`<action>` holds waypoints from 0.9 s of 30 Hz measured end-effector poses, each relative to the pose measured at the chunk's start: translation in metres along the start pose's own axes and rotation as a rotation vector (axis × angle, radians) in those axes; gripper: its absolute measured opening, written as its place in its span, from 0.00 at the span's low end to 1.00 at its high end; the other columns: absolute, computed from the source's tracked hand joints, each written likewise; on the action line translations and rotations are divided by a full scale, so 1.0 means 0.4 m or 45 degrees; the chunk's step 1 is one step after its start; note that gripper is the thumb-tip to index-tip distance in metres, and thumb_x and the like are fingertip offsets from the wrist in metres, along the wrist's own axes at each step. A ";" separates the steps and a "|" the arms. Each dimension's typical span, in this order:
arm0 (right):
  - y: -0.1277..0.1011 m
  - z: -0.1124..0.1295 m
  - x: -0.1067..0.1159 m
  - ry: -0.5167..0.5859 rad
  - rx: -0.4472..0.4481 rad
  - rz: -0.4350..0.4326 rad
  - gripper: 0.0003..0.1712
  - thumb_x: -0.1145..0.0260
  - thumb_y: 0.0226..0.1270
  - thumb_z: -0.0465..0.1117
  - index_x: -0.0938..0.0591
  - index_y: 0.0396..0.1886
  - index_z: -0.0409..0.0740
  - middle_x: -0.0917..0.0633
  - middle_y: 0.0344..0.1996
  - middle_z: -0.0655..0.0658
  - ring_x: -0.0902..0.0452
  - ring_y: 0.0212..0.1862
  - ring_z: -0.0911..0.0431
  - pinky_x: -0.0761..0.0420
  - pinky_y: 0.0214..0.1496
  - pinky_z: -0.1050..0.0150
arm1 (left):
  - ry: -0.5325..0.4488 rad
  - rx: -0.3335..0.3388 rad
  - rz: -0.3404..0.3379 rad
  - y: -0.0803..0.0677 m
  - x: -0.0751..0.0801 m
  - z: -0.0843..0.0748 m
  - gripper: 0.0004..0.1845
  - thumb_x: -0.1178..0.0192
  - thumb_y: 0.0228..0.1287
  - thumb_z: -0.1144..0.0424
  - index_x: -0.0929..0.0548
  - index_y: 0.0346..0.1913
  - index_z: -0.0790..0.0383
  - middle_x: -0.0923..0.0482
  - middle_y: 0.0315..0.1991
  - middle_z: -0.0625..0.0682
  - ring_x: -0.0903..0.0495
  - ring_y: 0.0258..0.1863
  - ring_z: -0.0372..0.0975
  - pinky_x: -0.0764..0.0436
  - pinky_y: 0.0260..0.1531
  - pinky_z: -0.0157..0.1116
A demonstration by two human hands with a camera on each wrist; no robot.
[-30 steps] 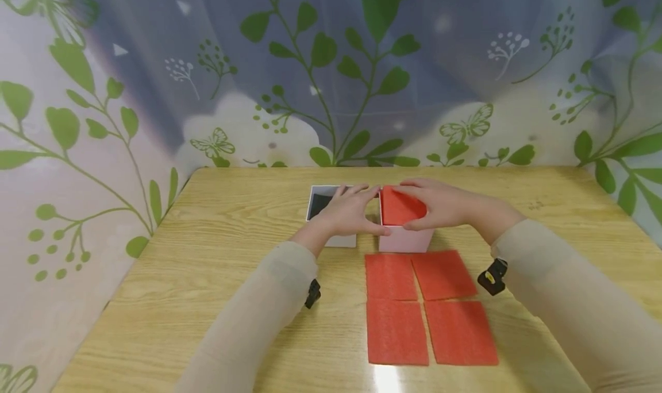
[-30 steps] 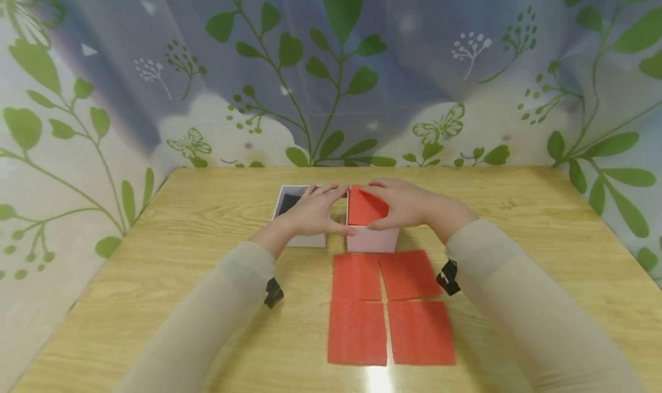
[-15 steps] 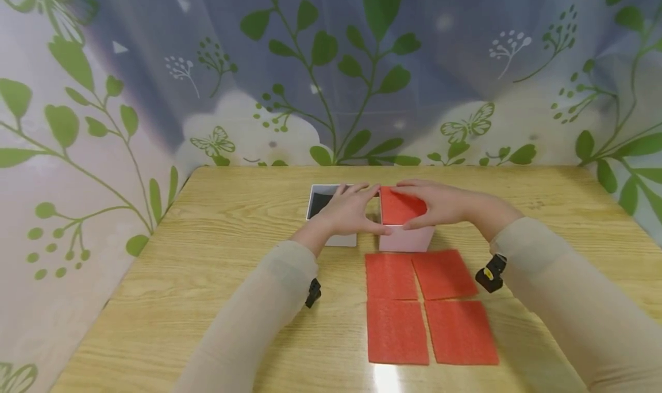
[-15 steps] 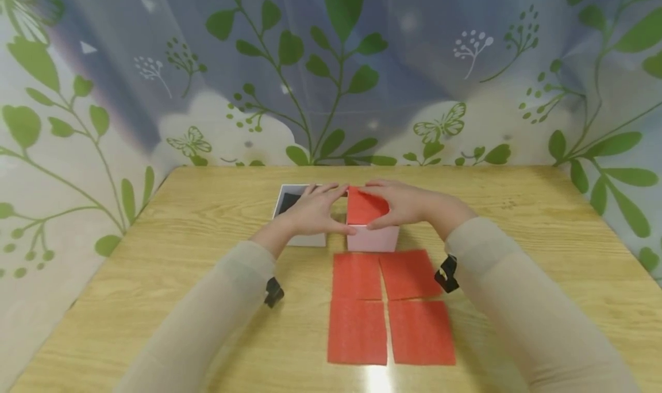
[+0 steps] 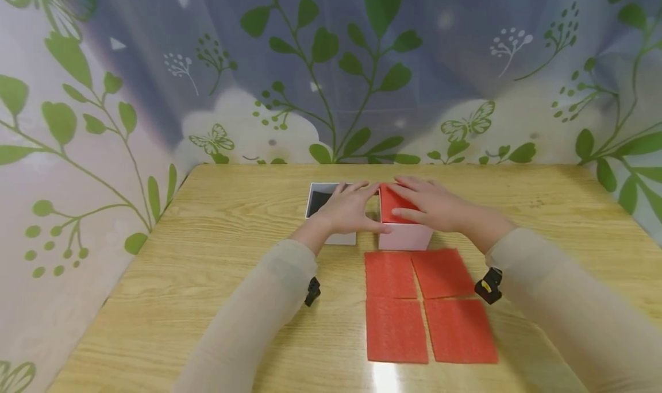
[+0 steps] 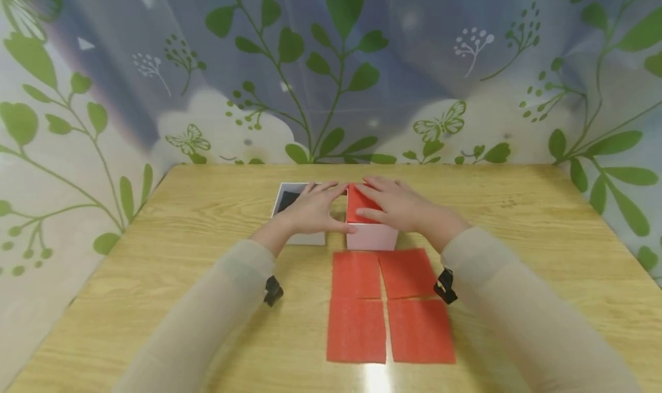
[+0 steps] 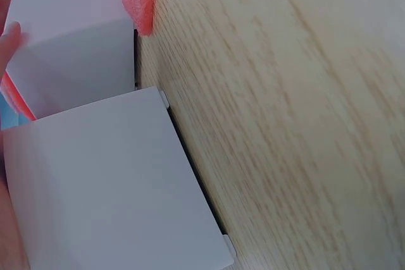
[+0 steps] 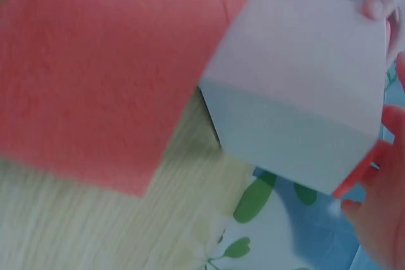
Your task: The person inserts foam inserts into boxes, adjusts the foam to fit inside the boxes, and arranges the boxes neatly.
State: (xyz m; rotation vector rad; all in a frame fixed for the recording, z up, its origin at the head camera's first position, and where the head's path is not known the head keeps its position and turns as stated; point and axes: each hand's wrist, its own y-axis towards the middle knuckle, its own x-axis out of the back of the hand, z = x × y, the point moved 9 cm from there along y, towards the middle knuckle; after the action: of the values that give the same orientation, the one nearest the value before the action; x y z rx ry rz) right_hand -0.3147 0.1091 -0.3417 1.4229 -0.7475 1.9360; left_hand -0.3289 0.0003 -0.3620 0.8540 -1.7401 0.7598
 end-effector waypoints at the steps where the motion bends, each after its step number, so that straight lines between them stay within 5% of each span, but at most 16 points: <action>1: 0.002 0.005 -0.002 -0.012 0.003 -0.002 0.40 0.51 0.70 0.60 0.47 0.73 0.44 0.50 0.72 0.37 0.59 0.72 0.41 0.60 0.66 0.37 | 0.001 0.002 0.000 0.000 0.000 0.001 0.55 0.44 0.50 0.29 0.52 0.74 0.53 0.41 0.69 0.44 0.56 0.71 0.41 0.63 0.67 0.50; 17: 0.006 0.016 -0.004 -0.003 0.078 0.010 0.38 0.41 0.68 0.50 0.43 0.72 0.43 0.47 0.71 0.35 0.58 0.71 0.39 0.59 0.65 0.35 | -0.008 0.002 0.001 -0.002 0.003 -0.006 0.54 0.43 0.50 0.30 0.51 0.74 0.54 0.40 0.69 0.44 0.56 0.71 0.41 0.63 0.67 0.51; 27: -0.002 0.070 0.020 -0.085 0.221 -0.156 0.30 0.38 0.66 0.45 0.31 0.65 0.39 0.38 0.67 0.35 0.45 0.68 0.40 0.48 0.65 0.39 | -0.013 0.002 0.006 -0.002 0.000 0.000 0.55 0.44 0.50 0.29 0.51 0.74 0.53 0.42 0.70 0.45 0.56 0.71 0.41 0.64 0.67 0.50</action>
State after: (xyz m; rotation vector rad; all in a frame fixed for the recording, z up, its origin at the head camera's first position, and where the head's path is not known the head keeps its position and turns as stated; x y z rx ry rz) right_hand -0.2989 0.0899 -0.3267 1.6052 -0.5193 1.9040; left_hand -0.3283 -0.0001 -0.3619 0.8564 -1.7511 0.7614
